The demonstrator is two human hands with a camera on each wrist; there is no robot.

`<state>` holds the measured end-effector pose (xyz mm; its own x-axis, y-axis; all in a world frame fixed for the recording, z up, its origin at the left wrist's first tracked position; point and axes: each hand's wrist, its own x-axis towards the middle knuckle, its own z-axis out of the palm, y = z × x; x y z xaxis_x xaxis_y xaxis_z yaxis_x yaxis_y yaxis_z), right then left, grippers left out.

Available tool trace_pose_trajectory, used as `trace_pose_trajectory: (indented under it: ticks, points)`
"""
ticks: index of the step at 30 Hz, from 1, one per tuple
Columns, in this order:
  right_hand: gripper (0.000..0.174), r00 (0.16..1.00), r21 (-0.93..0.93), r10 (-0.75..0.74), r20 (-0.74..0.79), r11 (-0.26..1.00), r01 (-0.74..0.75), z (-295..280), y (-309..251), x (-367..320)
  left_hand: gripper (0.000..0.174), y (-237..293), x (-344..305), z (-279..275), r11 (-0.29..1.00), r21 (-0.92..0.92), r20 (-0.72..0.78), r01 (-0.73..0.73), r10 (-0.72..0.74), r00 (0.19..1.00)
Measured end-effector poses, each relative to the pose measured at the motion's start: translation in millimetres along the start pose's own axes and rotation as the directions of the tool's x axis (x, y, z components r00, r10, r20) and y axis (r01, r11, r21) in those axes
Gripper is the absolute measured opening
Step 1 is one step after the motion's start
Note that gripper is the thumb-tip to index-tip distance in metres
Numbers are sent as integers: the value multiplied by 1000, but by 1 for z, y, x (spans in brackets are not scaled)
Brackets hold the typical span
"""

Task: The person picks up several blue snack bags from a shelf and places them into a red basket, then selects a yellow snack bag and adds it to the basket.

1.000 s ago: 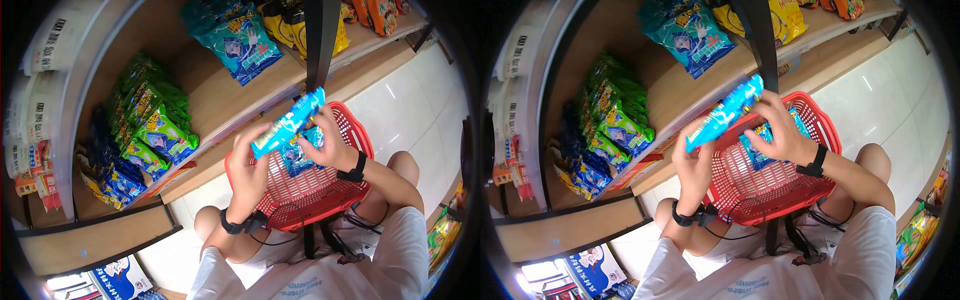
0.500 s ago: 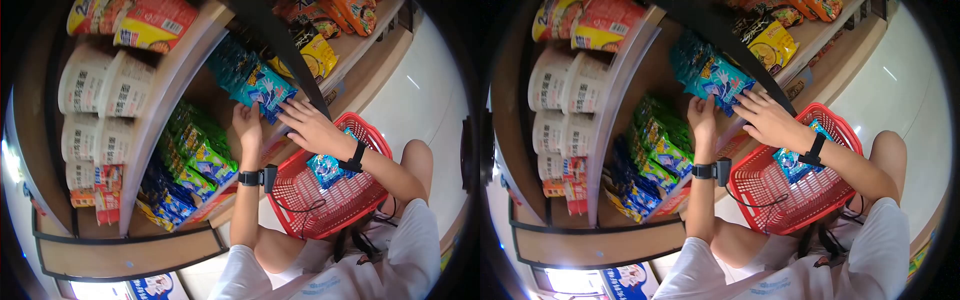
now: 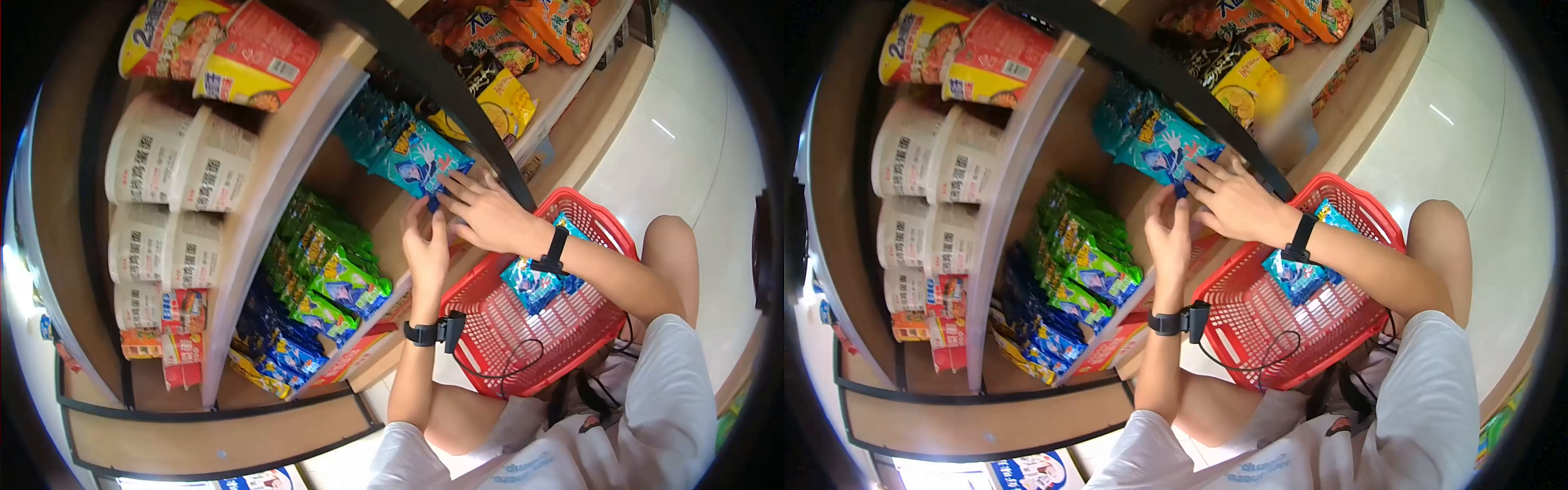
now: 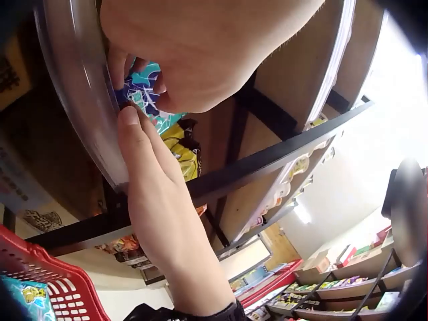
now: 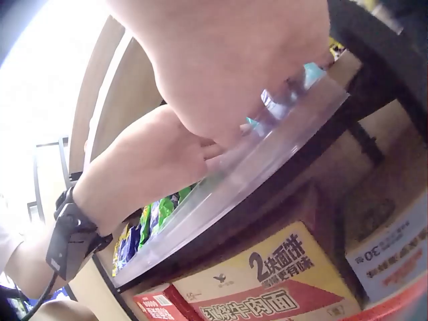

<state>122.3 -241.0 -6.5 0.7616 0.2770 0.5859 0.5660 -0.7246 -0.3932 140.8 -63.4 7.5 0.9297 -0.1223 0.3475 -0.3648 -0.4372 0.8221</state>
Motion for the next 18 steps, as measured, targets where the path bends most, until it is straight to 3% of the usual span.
trace_pose_trajectory:
  ticks: [3, 4, 5, 6, 7, 9, 10, 11, 12, 13, 14, 15, 18]
  points:
    - [47, 997, 16, -73, -4, 997, 73, -7, 3, 1, 32, 21, -23, -1, 993, -109, -37, 48, -52, 998]
    - [45, 996, 62, -91, 5, 994, 91, -16, 0, 2, 26, 24, -35, -3, 976, -160, -2, 145, -147, 989]
    - [40, 991, 49, -120, -53, 991, 122, -21, -2, -1, 24, 29, -48, -1, 961, -204, 21, 186, -186, 982]
    - [31, 964, 39, -162, -211, 984, 173, -20, -2, -7, 21, 29, -64, 1, 941, -244, 41, 234, -231, 972]
    - [25, 967, 111, -151, -206, 978, 176, -30, -4, -17, 14, 21, -76, 5, 999, -50, -18, 19, -20, 1000]
    - [13, 942, 165, -199, -270, 954, 249, -36, 4, -32, 12, 21, -97, 16, 1000, -10, -77, -13, 12, 997]
    - [11, 952, 169, -197, -236, 956, 240, -38, 9, -46, 11, 25, -103, 18, 999, 19, -110, -31, 32, 993]
    - [10, 974, 172, -176, -139, 965, 199, -38, 19, -64, 11, 31, -108, 19, 984, 133, -45, -115, 122, 991]
    - [9, 986, 161, -159, -45, 973, 164, -38, 31, -78, 13, 36, -113, 22, 993, 109, 59, -53, 47, 997]
    - [9, 993, 165, -105, 59, 982, 94, -35, 42, -87, 15, 29, -118, 32, 988, -33, 127, 154, -148, 981]
    - [8, 986, 159, -46, 162, 987, 20, -30, 53, -95, 19, 17, -128, 46, 919, -160, 223, 360, -322, 920]
    - [7, 963, 145, 12, 268, 988, -52, -25, 63, -103, 22, 0, -137, 61, 821, -334, 285, 462, -379, 880]
    - [11, 873, -9, 221, 435, 970, -241, -11, 89, -127, 29, -55, -165, 95, 741, -232, 449, 630, -493, 745]
